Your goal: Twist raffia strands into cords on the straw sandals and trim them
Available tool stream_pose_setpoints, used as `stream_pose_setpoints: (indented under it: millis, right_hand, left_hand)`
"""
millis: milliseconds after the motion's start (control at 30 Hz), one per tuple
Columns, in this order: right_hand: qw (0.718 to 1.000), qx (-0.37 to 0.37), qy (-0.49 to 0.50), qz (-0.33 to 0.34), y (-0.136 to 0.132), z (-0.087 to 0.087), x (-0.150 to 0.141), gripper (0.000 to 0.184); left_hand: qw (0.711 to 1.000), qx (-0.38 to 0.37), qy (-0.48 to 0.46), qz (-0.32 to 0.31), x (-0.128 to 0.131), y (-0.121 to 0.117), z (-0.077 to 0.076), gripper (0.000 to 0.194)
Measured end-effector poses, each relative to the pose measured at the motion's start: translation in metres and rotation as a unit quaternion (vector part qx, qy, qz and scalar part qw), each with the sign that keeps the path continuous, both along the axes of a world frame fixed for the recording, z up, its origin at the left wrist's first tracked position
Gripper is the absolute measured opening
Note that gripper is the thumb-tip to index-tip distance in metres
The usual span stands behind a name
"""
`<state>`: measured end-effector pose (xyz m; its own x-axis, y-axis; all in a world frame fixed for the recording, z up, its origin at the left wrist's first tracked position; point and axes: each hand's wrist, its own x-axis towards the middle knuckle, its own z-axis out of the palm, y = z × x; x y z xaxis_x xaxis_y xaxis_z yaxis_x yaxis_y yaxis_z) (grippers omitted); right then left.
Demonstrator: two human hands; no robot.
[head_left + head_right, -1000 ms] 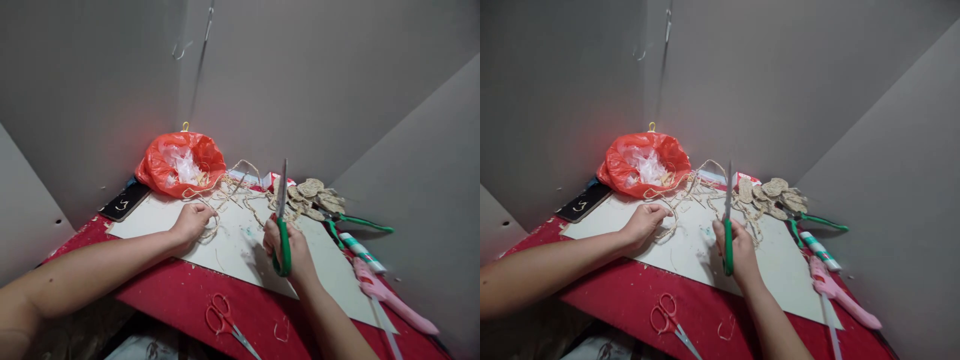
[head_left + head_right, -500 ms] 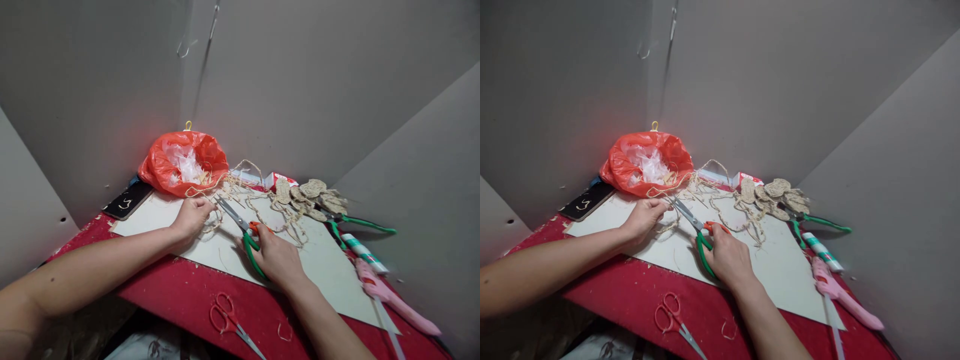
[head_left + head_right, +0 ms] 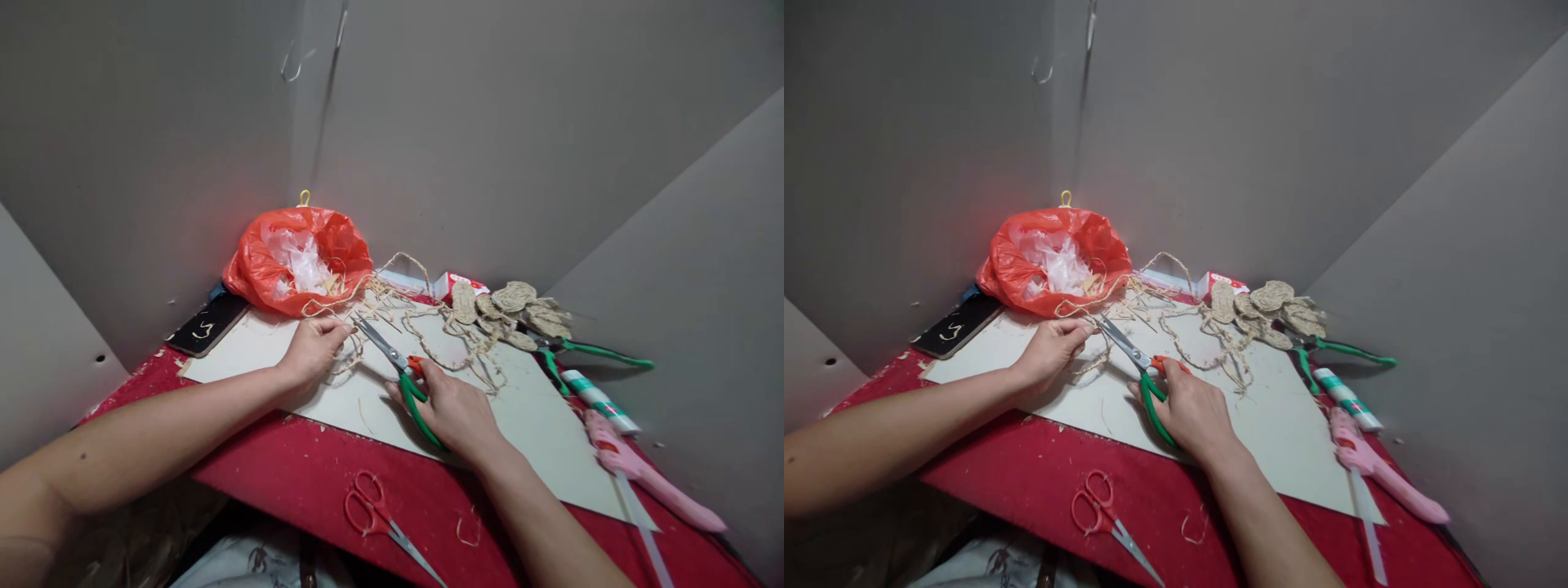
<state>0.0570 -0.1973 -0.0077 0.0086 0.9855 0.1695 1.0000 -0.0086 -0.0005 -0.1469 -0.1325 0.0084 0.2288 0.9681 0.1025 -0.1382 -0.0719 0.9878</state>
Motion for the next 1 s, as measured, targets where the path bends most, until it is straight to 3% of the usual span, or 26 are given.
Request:
stream_pose_setpoints:
  millis: [333, 833, 1000]
  right_hand:
    - [0.999, -0.021, -0.03, -0.002, -0.001, 0.003, 0.0, 0.053]
    - [0.997, 0.002, -0.065, -0.03, -0.004, 0.003, -0.008, 0.05]
    - [0.998, -0.002, -0.056, -0.028, -0.004, 0.002, -0.009, 0.051]
  left_hand:
    - [0.999, 0.007, 0.013, -0.035, 0.0, 0.003, 0.0, 0.017]
    - [0.996, 0.07, 0.048, -0.029, -0.003, 0.01, -0.006, 0.024]
    - [0.997, 0.058, 0.055, -0.019, -0.002, 0.012, -0.007, 0.021]
